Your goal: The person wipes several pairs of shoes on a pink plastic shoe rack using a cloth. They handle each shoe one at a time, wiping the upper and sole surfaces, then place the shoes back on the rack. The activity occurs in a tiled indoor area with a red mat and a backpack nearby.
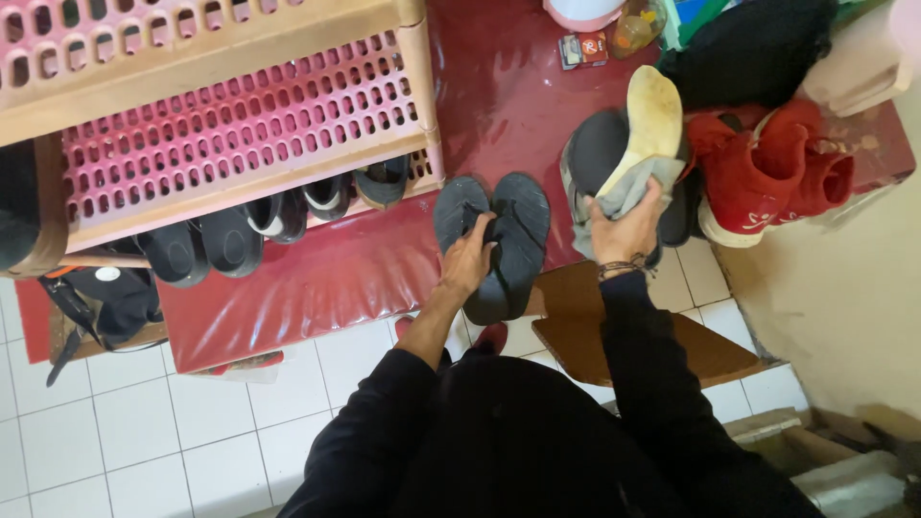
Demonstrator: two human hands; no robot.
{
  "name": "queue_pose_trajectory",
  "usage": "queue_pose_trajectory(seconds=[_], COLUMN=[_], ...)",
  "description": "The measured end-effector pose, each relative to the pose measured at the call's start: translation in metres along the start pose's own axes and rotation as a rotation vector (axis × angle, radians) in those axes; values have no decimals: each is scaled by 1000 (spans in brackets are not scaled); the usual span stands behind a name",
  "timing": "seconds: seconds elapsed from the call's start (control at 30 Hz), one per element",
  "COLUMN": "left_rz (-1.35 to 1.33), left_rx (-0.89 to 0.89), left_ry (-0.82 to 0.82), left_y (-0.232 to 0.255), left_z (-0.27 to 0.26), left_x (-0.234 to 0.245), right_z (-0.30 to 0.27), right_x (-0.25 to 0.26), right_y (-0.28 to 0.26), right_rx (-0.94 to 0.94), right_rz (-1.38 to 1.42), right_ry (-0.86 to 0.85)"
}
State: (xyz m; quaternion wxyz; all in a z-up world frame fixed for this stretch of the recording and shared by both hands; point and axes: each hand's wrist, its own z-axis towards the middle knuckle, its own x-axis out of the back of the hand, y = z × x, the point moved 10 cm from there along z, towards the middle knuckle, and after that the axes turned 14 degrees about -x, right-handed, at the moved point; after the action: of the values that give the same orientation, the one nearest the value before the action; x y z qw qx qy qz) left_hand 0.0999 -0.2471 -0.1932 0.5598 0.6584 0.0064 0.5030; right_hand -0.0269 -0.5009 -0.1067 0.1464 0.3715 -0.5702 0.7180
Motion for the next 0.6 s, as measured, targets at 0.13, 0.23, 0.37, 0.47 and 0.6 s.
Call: queue_pose_trajectory(seconds=[0.13, 0.23, 0.37, 0.47, 0.6], left_rz=[-7, 4, 164, 266, 198], left_rx=[-41, -35, 100, 164, 184], left_ry=[34, -1, -158, -280, -224], left_y=[8, 7, -24, -46, -42], left_z=[-6, -5, -6, -14, -24], left_x=[19, 27, 28, 15, 8], right_z=[18, 23, 26, 21, 16], right_x=[-7, -4, -4, -1, 5], right_y=[0, -1, 21, 25, 25], right_rx=[56, 131, 18, 22, 7], right_rz=[8, 89, 215, 246, 257], right_ry=[11, -19, -154, -151, -100])
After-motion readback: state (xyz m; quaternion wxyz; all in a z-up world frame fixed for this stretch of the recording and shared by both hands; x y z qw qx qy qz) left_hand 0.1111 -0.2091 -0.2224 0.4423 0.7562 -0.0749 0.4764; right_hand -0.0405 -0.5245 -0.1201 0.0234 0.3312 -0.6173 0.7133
